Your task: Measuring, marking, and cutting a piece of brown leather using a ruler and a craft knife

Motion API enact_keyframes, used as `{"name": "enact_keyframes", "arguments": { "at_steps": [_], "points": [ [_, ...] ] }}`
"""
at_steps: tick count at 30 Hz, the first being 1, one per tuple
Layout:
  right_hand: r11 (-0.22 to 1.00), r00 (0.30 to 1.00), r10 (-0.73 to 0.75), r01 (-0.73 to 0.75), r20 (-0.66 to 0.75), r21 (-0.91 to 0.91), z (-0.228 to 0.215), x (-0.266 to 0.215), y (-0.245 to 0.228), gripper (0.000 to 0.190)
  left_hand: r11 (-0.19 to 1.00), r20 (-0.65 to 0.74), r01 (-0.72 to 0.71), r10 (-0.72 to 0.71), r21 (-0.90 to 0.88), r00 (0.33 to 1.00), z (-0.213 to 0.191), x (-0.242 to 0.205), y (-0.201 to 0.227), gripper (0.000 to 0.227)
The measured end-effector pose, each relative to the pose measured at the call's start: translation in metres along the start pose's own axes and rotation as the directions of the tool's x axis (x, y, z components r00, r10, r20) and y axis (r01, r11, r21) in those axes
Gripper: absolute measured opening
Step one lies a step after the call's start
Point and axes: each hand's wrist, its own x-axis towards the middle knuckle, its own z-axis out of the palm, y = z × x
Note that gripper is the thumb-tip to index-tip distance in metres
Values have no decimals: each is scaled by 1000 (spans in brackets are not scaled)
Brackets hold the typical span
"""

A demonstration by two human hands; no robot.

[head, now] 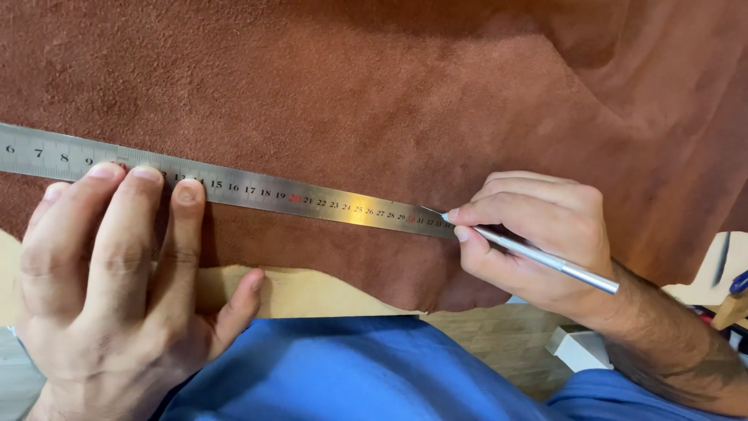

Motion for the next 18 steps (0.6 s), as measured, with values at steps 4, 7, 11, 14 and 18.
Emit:
{"name": "enact_keyframes", "arguments": {
  "at_steps": [4,7,11,14,18],
  "points": [
    [1000,1000,3,-3,-6,-1,-3,-4,2,5,1000,-10,-9,8,-22,1000,2,-2,-1,76],
    [1000,1000,-9,9,-4,6,-5,-7,4,5,1000,8,-1,1,-12,1000,3,-4,-1,79],
    [1000,1000,-5,5,3,-16,-8,-11,7,5,1000,-16,-13,12,-17,1000,3,-1,-1,78],
    [1000,1000,-2,2,-4,-26,-9,-13,7,5,1000,-31,-18,18,-19,999,2,1,1,76],
    [1000,1000,1,-1,-3,-19,-10,-15,8,6,999,-45,-19,17,-37,999,1,3,2,73]
  ]
}}
